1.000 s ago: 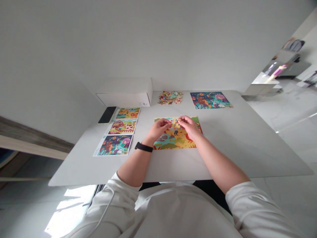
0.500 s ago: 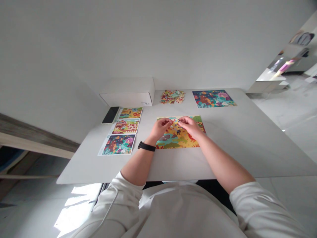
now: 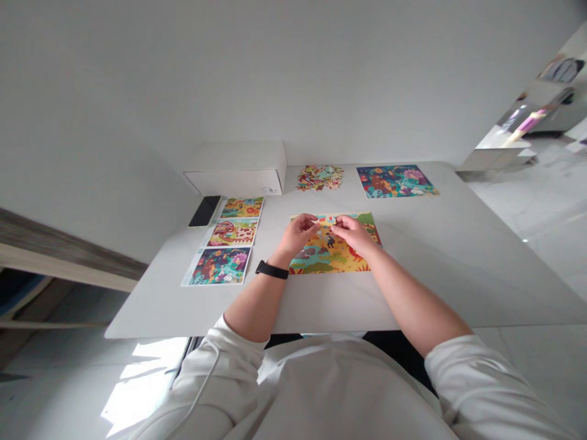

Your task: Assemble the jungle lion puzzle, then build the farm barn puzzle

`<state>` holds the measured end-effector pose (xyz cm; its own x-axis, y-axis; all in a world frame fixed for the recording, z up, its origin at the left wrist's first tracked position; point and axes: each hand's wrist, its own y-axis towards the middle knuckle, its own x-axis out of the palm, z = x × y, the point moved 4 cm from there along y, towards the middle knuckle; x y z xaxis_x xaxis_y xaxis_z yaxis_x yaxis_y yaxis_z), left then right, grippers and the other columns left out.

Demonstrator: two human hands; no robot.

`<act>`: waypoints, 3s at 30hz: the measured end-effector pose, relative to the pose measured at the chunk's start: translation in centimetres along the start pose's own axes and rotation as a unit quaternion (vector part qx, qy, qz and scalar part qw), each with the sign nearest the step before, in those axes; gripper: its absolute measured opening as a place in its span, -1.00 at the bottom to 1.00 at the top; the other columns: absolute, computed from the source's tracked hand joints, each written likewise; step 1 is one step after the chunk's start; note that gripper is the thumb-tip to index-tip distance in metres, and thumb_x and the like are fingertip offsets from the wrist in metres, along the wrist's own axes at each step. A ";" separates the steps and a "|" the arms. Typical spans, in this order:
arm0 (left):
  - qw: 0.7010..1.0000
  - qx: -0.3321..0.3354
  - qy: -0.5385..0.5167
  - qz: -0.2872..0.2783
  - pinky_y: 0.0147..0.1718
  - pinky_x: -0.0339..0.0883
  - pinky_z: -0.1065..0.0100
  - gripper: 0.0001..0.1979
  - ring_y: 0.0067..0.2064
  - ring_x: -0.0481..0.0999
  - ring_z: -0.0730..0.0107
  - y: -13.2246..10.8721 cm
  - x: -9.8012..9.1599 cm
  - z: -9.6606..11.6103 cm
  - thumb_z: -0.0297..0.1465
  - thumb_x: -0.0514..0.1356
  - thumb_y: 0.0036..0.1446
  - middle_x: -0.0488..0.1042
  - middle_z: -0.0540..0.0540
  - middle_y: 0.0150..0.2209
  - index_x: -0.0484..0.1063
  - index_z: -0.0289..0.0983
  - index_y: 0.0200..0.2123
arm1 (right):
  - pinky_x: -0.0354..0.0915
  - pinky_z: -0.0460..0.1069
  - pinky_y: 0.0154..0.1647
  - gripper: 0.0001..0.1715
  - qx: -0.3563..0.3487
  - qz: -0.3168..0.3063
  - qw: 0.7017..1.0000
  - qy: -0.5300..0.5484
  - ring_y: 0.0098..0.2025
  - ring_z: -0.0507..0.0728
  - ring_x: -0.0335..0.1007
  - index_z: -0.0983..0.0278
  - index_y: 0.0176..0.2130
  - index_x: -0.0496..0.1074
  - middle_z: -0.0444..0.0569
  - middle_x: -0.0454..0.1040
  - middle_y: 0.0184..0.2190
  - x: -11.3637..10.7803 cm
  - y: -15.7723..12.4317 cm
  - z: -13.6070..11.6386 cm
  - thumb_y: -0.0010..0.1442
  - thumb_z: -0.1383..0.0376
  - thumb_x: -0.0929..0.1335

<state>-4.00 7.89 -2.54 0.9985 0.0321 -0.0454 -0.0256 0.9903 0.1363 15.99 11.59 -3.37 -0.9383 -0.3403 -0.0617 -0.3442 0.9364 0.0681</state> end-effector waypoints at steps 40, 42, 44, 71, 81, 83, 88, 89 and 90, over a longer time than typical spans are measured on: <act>0.898 0.088 0.431 0.020 0.29 0.41 0.01 -0.73 0.15 0.56 0.08 -0.5 -1.5 0.1 -0.46 0.28 0.30 0.59 -0.22 0.08 0.66 -0.19 0.03 | 0.33 0.23 0.39 -0.61 -0.185 -0.084 0.831 -0.517 0.23 0.32 0.51 0.23 0.13 0.65 0.13 0.60 0.21 -0.4 -0.5 0.2 0.33 0.36 0.45; 0.890 0.074 0.450 0.004 0.32 0.39 -0.03 -0.71 0.18 0.54 0.04 -0.5 -1.2 -0.4 -0.44 0.29 0.31 0.58 -0.23 0.12 0.68 -0.17 0.05 | 0.32 0.23 0.40 -0.60 -0.185 -0.083 0.828 -0.523 0.25 0.32 0.50 0.24 0.14 0.64 0.13 0.59 0.23 -0.2 -0.4 0.2 0.33 0.36 0.45; 0.884 0.065 0.462 -0.011 0.32 0.39 -0.04 -0.69 0.19 0.52 0.02 -0.5 -1.0 -0.8 -0.41 0.28 0.32 0.57 -0.23 0.15 0.69 -0.16 0.08 | 0.31 0.23 0.41 -0.58 -0.188 -0.086 0.826 -0.525 0.26 0.32 0.49 0.23 0.15 0.64 0.12 0.59 0.24 -0.1 -0.4 0.2 0.32 0.38 0.44; 0.852 0.053 0.518 -0.053 0.35 0.35 -0.09 -0.72 0.25 0.48 -0.04 -0.8 -0.1 -0.6 -0.36 0.26 0.35 0.58 -0.20 0.21 0.72 -0.10 0.04 | 0.27 0.33 0.42 -0.57 -0.151 -0.124 0.810 -0.553 0.27 0.38 0.44 0.17 0.21 0.67 0.07 0.55 0.32 0.3 -0.5 0.1 0.45 0.30 0.38; 0.840 0.150 0.489 -0.179 0.47 0.18 -0.12 -0.40 0.43 0.42 -0.08 -2.0 1.2 0.3 -0.10 0.37 0.28 0.47 -0.17 0.41 0.52 -0.06 0.34 | 0.31 0.31 0.36 -0.55 -0.137 -0.127 0.803 -0.565 0.28 0.39 0.42 0.12 0.25 0.64 0.05 0.56 0.33 0.6 -0.9 -0.6 0.44 0.28 0.39; 0.831 0.143 0.499 -0.199 0.50 0.12 -0.12 -0.28 0.47 0.36 -0.12 -2.2 1.2 0.2 0.00 0.41 0.22 0.42 -0.22 0.45 0.48 -0.09 0.38 | 0.31 0.30 0.36 -0.55 -0.137 -0.129 0.802 -0.566 0.29 0.38 0.42 0.13 0.25 0.63 0.06 0.56 0.32 0.6 -1.0 -0.7 0.44 0.28 0.39; 0.819 0.124 0.506 -0.240 0.57 -0.09 -0.20 0.06 0.59 0.13 -0.23 -2.6 1.1 -0.3 0.15 0.47 0.07 0.21 -0.31 0.56 0.28 -0.13 0.52 | 0.31 0.29 0.38 -0.55 -0.144 -0.133 0.800 -0.567 0.29 0.38 0.43 0.14 0.26 0.62 0.08 0.57 0.30 0.7 -1.1 -0.7 0.43 0.23 0.42; 0.818 0.119 0.506 -0.246 0.57 -0.12 -0.23 0.10 0.60 0.10 -0.25 -2.6 1.1 -0.5 0.17 0.47 0.05 0.18 -0.32 0.57 0.25 -0.12 0.54 | 0.32 0.30 0.38 -0.54 -0.143 -0.133 0.799 -0.569 0.30 0.39 0.43 0.14 0.26 0.62 0.09 0.57 0.31 0.7 -1.1 -0.8 0.42 0.19 0.44; 0.817 0.115 0.506 -0.251 0.57 -0.15 -0.25 0.13 0.60 0.08 -0.26 -2.6 1.0 -0.6 0.18 0.48 0.03 0.16 -0.33 0.58 0.22 -0.12 0.55 | 0.32 0.30 0.38 -0.50 -0.141 -0.133 0.798 -0.571 0.31 0.40 0.42 0.14 0.26 0.61 0.10 0.56 0.32 0.7 -1.2 -0.8 0.40 0.13 0.47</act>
<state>-2.92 5.43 -3.56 0.3244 -0.1594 -0.9324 0.5006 0.8653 0.0263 15.66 10.17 -2.65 -0.2423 -0.0739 -0.9674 -0.6717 0.7323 0.1123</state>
